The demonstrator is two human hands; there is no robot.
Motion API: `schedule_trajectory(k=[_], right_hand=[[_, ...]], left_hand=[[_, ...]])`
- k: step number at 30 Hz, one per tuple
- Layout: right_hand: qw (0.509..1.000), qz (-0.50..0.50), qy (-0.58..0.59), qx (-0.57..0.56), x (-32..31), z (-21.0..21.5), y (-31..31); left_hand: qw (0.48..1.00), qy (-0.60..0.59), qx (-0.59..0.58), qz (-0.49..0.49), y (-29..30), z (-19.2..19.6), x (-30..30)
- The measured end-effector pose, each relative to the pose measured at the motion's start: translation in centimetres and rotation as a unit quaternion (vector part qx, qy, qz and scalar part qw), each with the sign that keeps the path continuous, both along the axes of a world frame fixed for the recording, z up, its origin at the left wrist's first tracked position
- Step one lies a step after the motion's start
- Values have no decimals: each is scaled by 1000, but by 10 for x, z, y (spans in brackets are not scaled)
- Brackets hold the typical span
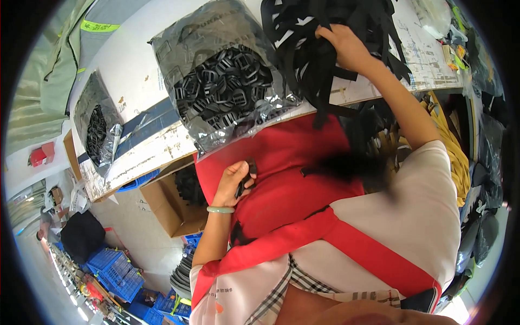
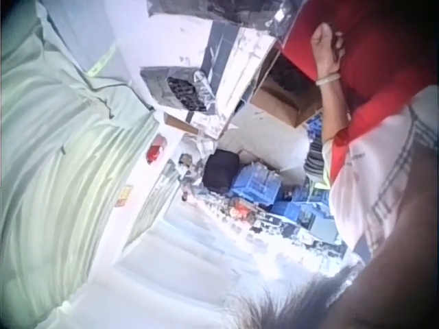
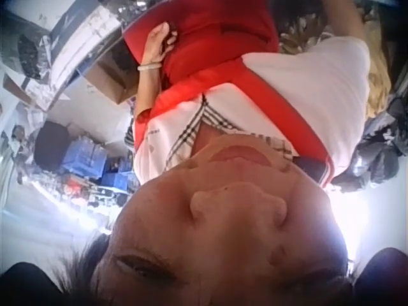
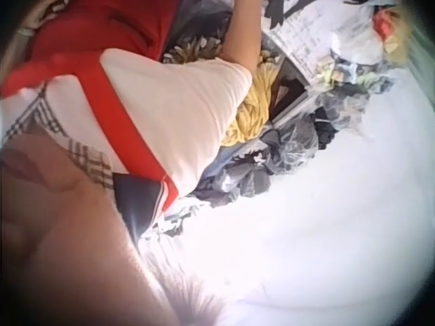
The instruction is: Attaching plastic buckles and clips to black fabric straps at a workbench.
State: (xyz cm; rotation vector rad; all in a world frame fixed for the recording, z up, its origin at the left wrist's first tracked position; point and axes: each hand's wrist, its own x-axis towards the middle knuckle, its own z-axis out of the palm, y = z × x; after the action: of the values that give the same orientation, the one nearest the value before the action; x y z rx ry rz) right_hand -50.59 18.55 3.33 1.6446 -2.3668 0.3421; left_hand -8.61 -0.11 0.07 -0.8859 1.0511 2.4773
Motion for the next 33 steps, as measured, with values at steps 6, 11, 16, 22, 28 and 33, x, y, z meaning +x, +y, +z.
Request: schedule_trajectory(k=[6,11,16,22,28,33], right_hand=[[997,22,28,68,27,66,5],[983,115,-126,68,71,101,13],[958,144,-245,41,118,84,17],[979,158,-68,113,131,75,21],[976,149,-156,-29,127,68,17],[961,184,-71,-196,195,138,-26]], left_hand=[[998,13,-67,0,5,2,3],[994,31,-75,67,4,4,20],[992,27,-74,101,3,8,23],[990,27,-98,99,8,20,18],[983,7,-142,112,12,36,4],[951,88,-251,160,12,55,-5]])
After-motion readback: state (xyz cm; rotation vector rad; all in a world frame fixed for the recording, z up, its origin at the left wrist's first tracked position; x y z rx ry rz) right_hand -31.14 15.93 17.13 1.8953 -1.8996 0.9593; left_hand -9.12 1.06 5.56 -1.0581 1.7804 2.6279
